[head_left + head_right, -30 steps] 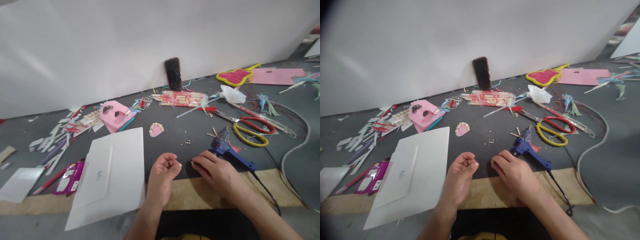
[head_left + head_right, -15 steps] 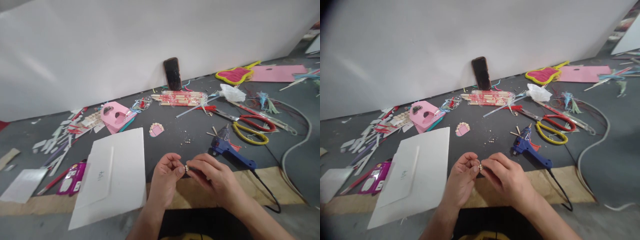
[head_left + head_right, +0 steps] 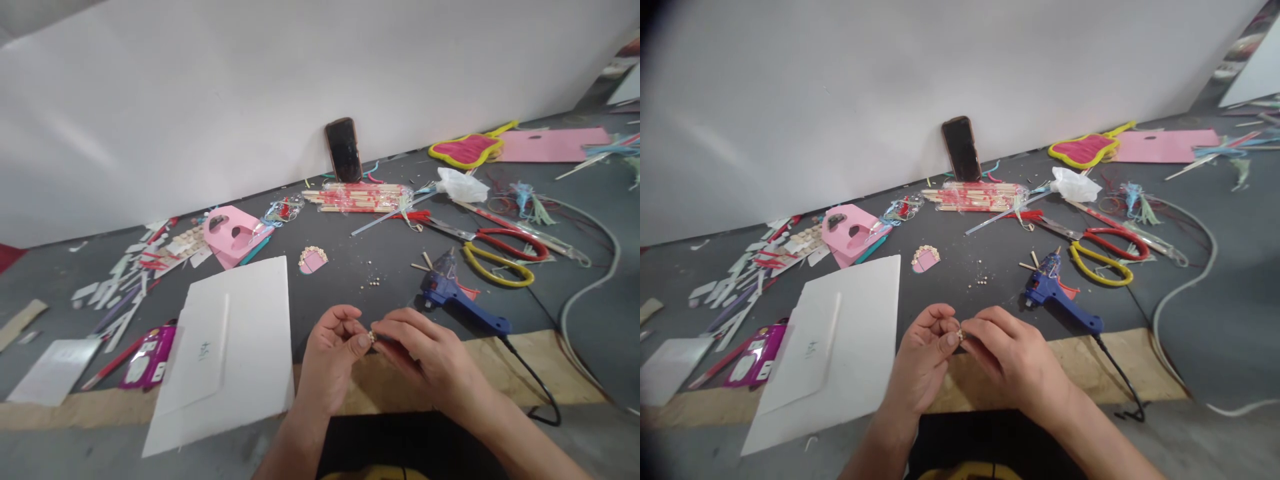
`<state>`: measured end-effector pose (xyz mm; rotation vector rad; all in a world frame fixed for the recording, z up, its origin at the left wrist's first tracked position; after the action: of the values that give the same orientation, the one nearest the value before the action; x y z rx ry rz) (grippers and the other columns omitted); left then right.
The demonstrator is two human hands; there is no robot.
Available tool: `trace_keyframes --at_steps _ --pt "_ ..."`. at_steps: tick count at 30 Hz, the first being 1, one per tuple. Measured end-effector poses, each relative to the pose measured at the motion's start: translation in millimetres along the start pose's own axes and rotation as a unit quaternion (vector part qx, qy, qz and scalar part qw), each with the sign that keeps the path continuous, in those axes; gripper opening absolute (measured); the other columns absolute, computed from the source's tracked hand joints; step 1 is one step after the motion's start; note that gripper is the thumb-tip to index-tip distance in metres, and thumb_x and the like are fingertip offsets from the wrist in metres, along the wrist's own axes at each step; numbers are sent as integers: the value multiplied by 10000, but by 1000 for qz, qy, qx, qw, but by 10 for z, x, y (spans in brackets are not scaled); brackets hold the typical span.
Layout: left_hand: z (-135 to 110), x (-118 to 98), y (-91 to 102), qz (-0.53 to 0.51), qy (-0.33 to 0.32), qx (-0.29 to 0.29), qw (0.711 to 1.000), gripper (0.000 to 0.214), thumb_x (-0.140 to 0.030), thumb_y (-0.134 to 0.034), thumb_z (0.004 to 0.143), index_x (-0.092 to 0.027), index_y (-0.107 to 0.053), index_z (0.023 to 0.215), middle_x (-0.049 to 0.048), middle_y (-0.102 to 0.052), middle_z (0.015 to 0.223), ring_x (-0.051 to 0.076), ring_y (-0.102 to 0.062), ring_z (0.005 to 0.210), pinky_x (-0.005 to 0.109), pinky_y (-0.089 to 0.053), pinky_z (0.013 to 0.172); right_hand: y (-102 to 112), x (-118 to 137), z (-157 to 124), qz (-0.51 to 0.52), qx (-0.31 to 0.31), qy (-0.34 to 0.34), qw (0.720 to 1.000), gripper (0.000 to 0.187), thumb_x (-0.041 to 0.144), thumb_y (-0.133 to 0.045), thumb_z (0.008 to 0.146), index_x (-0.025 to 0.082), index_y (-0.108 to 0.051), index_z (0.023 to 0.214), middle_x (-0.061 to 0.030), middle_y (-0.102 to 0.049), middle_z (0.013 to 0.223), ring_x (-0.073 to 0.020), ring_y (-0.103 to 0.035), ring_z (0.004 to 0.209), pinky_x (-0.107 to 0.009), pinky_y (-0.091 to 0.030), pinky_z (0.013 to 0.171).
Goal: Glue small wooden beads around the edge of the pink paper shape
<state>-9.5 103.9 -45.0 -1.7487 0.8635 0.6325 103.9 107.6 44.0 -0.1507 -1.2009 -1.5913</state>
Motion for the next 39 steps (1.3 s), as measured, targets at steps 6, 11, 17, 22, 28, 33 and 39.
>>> trace_keyframes --at_steps 6,11,17,22,28,33,39 --pt "2 26 4 0 14 -9 1000 361 -157 -857 568 -179 -652 866 -48 -634 636 46 -562 598 149 -442 623 12 20 -6 27 -5 5 1000 171 135 -534 889 207 -597 1031 -52 -673 900 -129 -652 771 -218 -541 683" --pt "-2 47 -11 -7 27 -6 1000 391 -162 -868 547 -177 -646 869 -50 -633 618 47 -560 594 148 -433 625 16 14 16 69 0 -15 997 176 100 -532 875 217 -587 995 -25 -682 873 -110 -652 759 -189 -532 677" --pt "-10 47 -10 2 31 -7 1000 415 -179 -876 535 -178 -636 874 -54 -632 620 47 -554 594 153 -423 628 35 -1 8 76 -11 -40 996 139 126 -534 869 216 -608 945 -9 -695 822 -108 -658 716 -185 -526 654" --pt "-19 62 -31 -3 36 3 999 419 -175 -872 541 -176 -636 887 -53 -628 627 53 -561 605 160 -422 634 -27 -112 -37 99 6 -100 990 121 171 -554 866 226 -637 936 -4 -708 810 -108 -662 690 -179 -530 629" --pt "-19 68 -32 2 36 24 999 412 -184 -855 577 -171 -647 933 -21 -655 679 82 -588 661 192 -441 678 -122 -333 -133 176 -7 -197 964 108 246 -597 846 213 -653 932 -10 -716 765 -117 -665 629 -174 -528 539" --pt "-17 67 -17 4 35 21 999 359 -179 -826 627 -170 -646 937 -21 -653 690 70 -582 658 184 -431 684 -163 -373 -153 194 -4 -205 959 116 255 -608 843 217 -658 941 -8 -719 796 -119 -673 671 -176 -539 579" --pt "-9 68 -53 6 40 31 999 352 -172 -807 649 -173 -634 955 -22 -648 686 75 -578 647 194 -431 677 -166 -376 -161 195 1 -208 959 111 276 -617 838 210 -670 911 -8 -714 750 -113 -656 622 -161 -512 517"
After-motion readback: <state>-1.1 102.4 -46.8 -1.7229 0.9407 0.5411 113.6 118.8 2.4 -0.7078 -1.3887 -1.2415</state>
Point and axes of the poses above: each hand's wrist, its own z-axis towards the middle knuckle, its own y-axis out of the back of the hand, x = y × z, the point moved 10 cm from there along z, towards the middle knuckle
